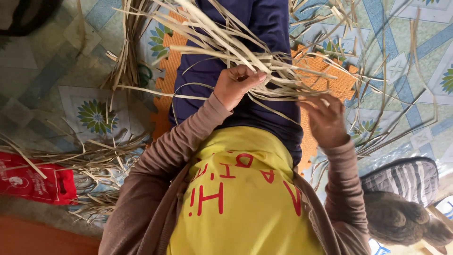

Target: Weaving dried plant fibers together by hand to create a craft item

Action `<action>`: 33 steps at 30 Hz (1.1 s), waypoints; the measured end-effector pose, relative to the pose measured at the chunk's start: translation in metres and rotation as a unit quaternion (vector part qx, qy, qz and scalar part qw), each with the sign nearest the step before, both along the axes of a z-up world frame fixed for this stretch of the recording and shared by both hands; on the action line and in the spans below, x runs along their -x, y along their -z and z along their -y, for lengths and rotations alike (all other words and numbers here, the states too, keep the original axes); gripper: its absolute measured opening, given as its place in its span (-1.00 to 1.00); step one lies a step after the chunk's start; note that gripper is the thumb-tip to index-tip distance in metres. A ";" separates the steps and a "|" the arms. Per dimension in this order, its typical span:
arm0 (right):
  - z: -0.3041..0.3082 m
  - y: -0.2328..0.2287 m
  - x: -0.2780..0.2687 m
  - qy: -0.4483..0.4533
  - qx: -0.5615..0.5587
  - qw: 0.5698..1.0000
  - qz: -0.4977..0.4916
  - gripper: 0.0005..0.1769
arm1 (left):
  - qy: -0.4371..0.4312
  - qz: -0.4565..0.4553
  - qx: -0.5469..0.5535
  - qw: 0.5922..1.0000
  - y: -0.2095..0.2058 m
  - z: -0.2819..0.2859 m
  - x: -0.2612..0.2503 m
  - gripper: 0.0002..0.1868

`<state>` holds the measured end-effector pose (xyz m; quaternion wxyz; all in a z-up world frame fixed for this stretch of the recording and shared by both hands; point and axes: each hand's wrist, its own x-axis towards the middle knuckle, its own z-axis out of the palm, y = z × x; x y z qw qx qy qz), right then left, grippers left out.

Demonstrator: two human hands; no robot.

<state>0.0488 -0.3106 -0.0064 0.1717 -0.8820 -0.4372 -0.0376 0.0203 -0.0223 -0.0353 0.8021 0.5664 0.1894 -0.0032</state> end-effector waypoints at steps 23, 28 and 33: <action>-0.133 -0.020 0.028 0.089 -0.213 0.972 -0.046 -0.37 | 0.031 -0.004 0.011 0.999 0.016 0.011 0.015 -0.65; -0.139 -0.026 0.024 0.070 -0.231 0.969 -0.055 -0.48 | 0.062 -0.018 -0.021 0.998 -0.015 -0.016 0.026 -0.55; -0.134 -0.011 0.026 0.070 -0.232 0.968 -0.069 -0.52 | 0.151 0.143 -0.588 0.782 -0.086 -0.038 0.052 -0.78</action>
